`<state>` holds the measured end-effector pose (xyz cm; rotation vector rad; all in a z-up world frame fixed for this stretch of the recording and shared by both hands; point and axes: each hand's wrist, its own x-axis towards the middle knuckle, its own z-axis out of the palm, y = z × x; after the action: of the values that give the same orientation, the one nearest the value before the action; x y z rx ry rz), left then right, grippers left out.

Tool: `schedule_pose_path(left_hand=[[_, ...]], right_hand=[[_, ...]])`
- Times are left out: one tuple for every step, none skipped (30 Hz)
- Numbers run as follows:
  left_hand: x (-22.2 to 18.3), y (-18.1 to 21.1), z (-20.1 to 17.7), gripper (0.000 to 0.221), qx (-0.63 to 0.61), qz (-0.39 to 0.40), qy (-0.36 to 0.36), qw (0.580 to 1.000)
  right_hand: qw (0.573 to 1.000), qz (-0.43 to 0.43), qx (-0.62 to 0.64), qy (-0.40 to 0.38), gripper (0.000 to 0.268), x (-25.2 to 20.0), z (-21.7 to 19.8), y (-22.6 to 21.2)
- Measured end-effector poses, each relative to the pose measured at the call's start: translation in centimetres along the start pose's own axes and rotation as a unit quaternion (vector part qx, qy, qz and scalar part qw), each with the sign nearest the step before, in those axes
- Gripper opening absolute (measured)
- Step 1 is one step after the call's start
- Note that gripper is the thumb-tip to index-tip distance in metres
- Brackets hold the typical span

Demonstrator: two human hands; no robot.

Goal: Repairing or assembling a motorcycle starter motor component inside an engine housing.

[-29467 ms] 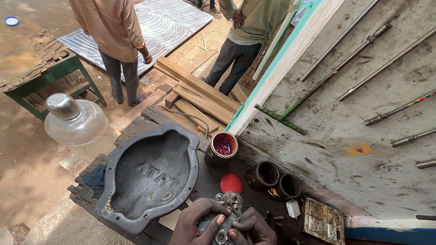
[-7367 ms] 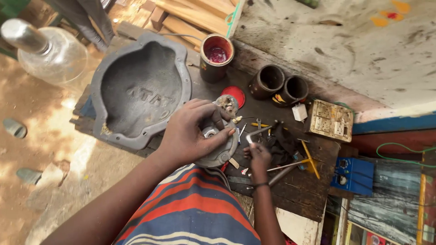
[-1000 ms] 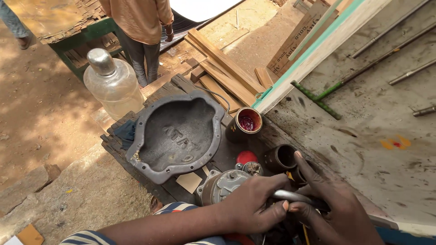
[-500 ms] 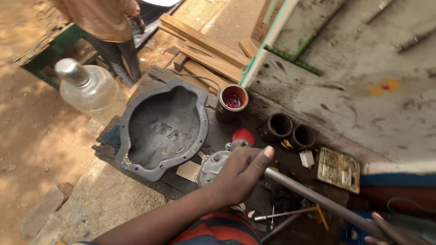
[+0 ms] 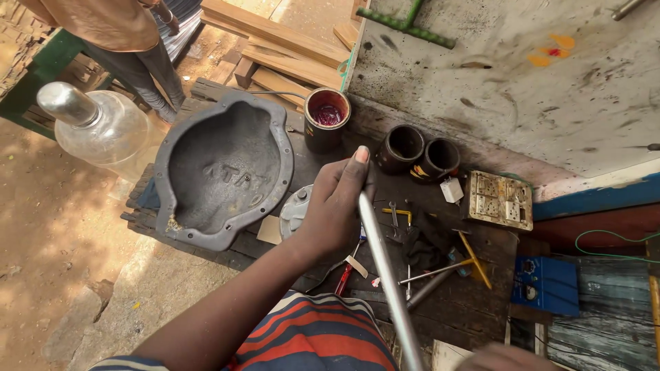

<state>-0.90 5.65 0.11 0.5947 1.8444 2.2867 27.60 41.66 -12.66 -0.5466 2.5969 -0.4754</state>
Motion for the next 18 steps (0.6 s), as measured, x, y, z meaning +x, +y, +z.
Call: schedule_pose_path(left_hand=[[0.0,-0.1,0.1,0.057,0.005,0.025,0.001,1.0],[0.1,-0.4,0.1,0.057,0.006,0.026,0.003,1.0],[0.2,-0.7,0.1,0.057,-0.028,0.006,0.012,1.0],[0.3,-1.0,0.0,0.058,-0.061,-0.015,0.021,0.998],[0.2,-1.4,0.0,0.058,-0.059,-0.014,0.027,0.998],[0.1,-1.7,0.1,0.054,-0.076,-0.002,0.032,0.997],[0.2,-2.0,0.1,0.051,-0.095,0.014,0.037,0.995],[0.0,-2.0,0.4,0.051,-0.093,0.018,0.044,0.995],[0.2,-1.9,0.6,0.043,-0.097,0.027,0.064,0.993],[0.4,-1.6,0.8,0.035,-0.102,0.036,0.085,0.99],[0.2,-1.3,1.1,0.035,-0.1,0.047,0.09,0.99],[0.1,-0.9,1.5,0.03,-0.09,0.033,0.102,0.99],[-0.1,-0.7,1.9,0.025,-0.082,0.017,0.112,0.99],[0.1,-0.6,2.0,0.025,-0.08,0.026,0.115,0.99],[0.2,-0.6,2.1,0.022,-0.073,0.027,0.145,0.986],[0.4,-0.7,2.3,0.02,-0.067,0.027,0.175,0.982],[0.5,-0.8,2.1,0.02,-0.067,0.032,0.176,0.982],[0.7,-0.9,1.9,0.018,-0.072,0.01,0.17,0.983]], right_hand=[[0.996,-0.071,-0.05,0.004,0.029,2.9,-3.4,-4.0],[0.996,-0.074,-0.051,0.003,0.029,6.3,-7.0,-7.0],[0.98,-0.18,-0.049,0.076,0.022,9.1,-10.6,-11.1],[0.947,-0.284,-0.045,0.145,0.018,11.4,-14.1,-16.6],[0.945,-0.29,-0.044,0.143,0.018,12.8,-15.9,-19.5],[0.93,-0.323,-0.025,0.171,0.017,14.2,-17.7,-22.5],[0.913,-0.358,-0.007,0.198,0.018,15.6,-19.7,-25.5],[0.91,-0.365,-0.009,0.195,0.018,16.2,-20.0,-26.6],[0.883,-0.405,-0.083,0.223,0.015,17.1,-20.6,-27.6],[0.847,-0.442,-0.156,0.25,0.014,17.8,-21.2,-28.8],[0.841,-0.451,-0.162,0.251,0.014,18.9,-21.8,-29.8],[0.814,-0.468,-0.185,0.29,0.016,19.9,-22.5,-30.8],[0.785,-0.482,-0.206,0.33,0.018,20.9,-23.2,-31.9],[0.779,-0.489,-0.211,0.331,0.018,22.5,-23.1,-32.2],[0.785,-0.473,-0.221,0.335,0.016,24.0,-23.0,-32.5],[0.79,-0.456,-0.231,0.339,0.013,25.6,-23.0,-32.7],[0.787,-0.459,-0.234,0.34,0.013,27.4,-23.0,-32.7],[0.836,-0.39,-0.244,0.3,0.017,29.2,-23.0,-32.7]])
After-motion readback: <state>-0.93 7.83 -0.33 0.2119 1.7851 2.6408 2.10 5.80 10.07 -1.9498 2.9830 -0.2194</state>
